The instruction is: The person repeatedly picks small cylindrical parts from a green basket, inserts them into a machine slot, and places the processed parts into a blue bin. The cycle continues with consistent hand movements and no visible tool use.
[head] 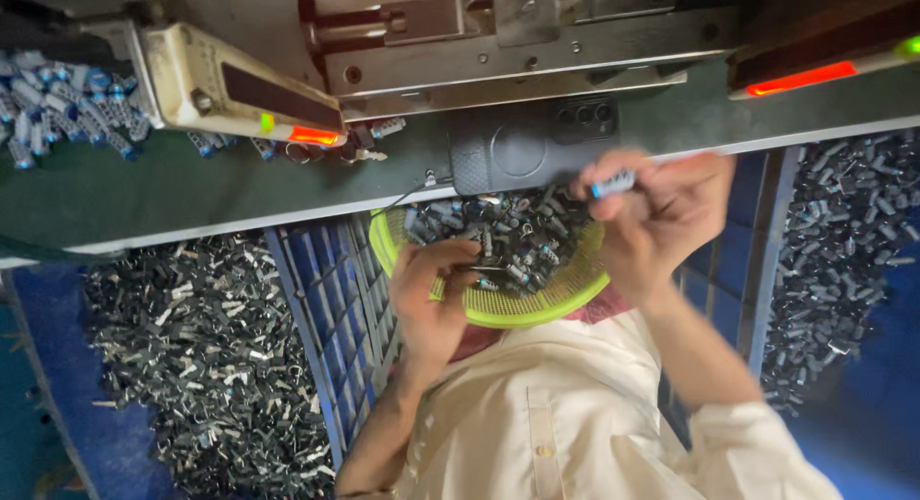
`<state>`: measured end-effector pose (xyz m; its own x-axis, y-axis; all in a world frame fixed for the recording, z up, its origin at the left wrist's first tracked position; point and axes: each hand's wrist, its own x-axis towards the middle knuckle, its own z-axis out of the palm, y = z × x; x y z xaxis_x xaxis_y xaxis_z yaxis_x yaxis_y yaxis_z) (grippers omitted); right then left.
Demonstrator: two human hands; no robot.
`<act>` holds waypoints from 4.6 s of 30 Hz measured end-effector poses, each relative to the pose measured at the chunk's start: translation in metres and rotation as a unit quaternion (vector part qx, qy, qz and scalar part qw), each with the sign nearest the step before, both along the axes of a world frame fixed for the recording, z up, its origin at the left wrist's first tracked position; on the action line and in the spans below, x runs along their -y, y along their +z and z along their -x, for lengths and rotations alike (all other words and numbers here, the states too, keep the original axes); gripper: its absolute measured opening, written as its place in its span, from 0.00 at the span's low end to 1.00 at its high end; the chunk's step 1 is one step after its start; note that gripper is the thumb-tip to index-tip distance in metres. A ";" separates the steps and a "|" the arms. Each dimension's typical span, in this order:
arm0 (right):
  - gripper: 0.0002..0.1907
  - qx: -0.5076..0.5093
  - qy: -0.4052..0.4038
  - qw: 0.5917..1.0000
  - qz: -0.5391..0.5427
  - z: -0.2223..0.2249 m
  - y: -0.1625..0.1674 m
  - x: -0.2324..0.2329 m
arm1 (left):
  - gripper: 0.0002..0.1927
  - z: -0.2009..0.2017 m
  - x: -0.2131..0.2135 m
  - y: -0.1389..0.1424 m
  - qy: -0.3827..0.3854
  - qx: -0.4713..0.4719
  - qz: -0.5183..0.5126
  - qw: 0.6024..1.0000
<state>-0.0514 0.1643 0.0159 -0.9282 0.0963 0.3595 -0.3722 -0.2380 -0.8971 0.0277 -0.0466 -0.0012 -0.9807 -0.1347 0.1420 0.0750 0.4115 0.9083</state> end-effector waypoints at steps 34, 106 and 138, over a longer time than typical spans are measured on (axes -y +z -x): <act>0.15 0.167 0.079 0.982 -0.025 -0.081 -0.058 0.012 | 0.10 0.024 -0.017 0.025 -0.125 0.046 -0.204 0.970; 0.19 0.107 0.124 0.980 0.109 0.013 0.008 -0.001 | 0.29 0.009 0.061 0.059 -0.256 0.016 -0.648 0.717; 0.26 0.100 0.193 0.920 -0.326 -0.054 -0.021 -0.019 | 0.05 0.013 -0.015 0.005 -0.162 0.014 -0.008 0.987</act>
